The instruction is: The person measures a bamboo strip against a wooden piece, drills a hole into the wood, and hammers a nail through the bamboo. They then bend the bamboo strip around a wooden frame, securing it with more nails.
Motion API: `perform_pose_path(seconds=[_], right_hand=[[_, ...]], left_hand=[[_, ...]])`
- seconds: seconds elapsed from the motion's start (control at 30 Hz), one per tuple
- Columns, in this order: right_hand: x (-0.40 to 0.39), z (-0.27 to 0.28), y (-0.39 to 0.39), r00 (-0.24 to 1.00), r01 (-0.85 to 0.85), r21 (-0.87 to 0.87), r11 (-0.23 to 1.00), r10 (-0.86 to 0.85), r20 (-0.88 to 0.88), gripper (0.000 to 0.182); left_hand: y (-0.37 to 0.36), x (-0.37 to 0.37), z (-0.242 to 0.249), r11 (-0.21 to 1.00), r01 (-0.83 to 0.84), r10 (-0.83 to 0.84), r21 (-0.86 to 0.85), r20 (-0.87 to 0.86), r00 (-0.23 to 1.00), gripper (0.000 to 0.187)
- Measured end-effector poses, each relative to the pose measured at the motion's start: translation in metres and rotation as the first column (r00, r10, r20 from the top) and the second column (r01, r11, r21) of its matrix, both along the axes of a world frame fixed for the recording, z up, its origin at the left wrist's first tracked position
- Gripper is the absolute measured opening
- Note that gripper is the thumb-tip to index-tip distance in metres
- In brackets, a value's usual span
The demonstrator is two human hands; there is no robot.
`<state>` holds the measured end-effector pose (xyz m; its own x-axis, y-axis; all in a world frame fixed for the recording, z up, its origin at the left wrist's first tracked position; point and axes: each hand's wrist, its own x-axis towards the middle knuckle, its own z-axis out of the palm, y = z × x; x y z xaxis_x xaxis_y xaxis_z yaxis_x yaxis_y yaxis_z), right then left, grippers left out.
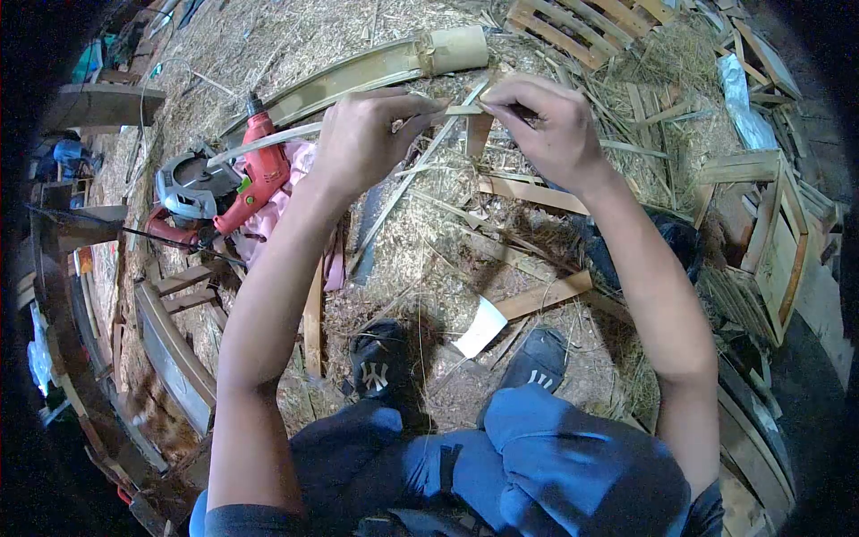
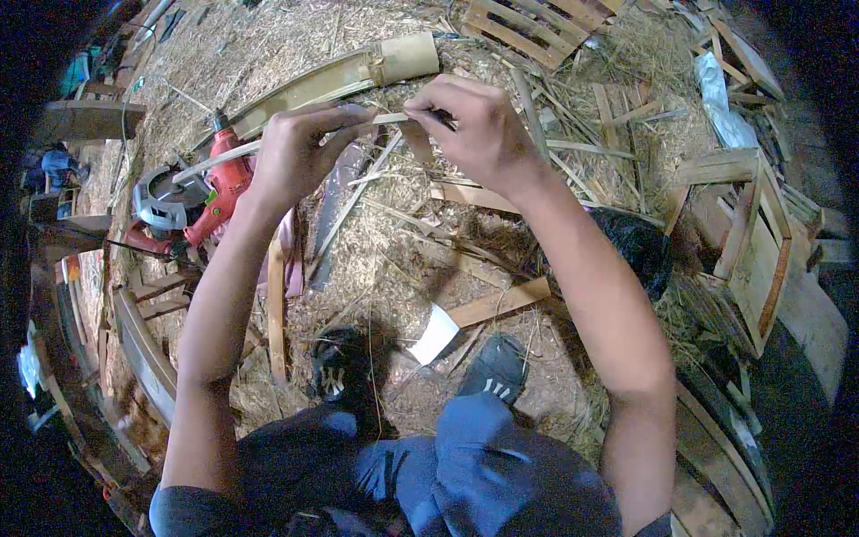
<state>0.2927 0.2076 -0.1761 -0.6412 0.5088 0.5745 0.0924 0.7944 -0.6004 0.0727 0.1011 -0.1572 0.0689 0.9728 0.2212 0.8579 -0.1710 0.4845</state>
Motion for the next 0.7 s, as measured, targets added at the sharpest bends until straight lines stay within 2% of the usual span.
perform_pose_path(seconds=[0.07,0.2,0.33,0.43,0.5,0.53,0.63,0.7], right_hand=[[0.000,-0.001,-0.001,1.000,-0.003,0.041,0.999,0.004,-0.014,0.008],[0.000,-0.006,0.000,0.998,-0.028,0.143,0.989,0.036,-0.055,0.010],[0.000,-0.012,0.000,0.995,-0.066,0.167,0.984,0.078,-0.067,0.011],[0.001,-0.011,-0.003,0.997,-0.025,0.080,0.996,0.030,-0.068,0.011],[0.002,-0.009,-0.004,0.999,0.036,-0.055,0.998,-0.036,-0.001,0.011],[0.002,-0.010,-0.004,0.999,0.037,-0.055,0.998,-0.037,0.000,0.011],[0.001,-0.013,-0.002,0.998,0.019,0.021,1.000,-0.018,-0.060,0.012],[0.001,-0.015,-0.001,0.996,-0.007,0.192,0.981,0.024,-0.089,0.011]], left_hand=[[0.000,-0.002,-0.002,0.998,0.030,-0.027,0.057,-0.050,0.998,0.020],[-0.001,-0.003,-0.001,0.999,0.028,-0.026,0.038,-0.042,0.999,0.020],[-0.002,-0.002,-0.001,0.998,0.023,-0.021,0.055,-0.034,0.999,0.020],[-0.001,0.000,0.001,0.999,0.024,-0.023,0.047,-0.026,0.999,0.020],[0.001,0.001,0.003,0.999,0.027,-0.026,0.036,-0.029,0.999,0.020],[0.001,0.001,0.003,1.000,0.023,-0.022,0.020,-0.046,0.999,0.020],[0.000,0.001,0.004,1.000,0.019,-0.018,0.022,-0.038,0.999,0.020],[-0.001,0.001,0.003,0.999,0.021,-0.020,0.033,-0.015,1.000,0.019]])
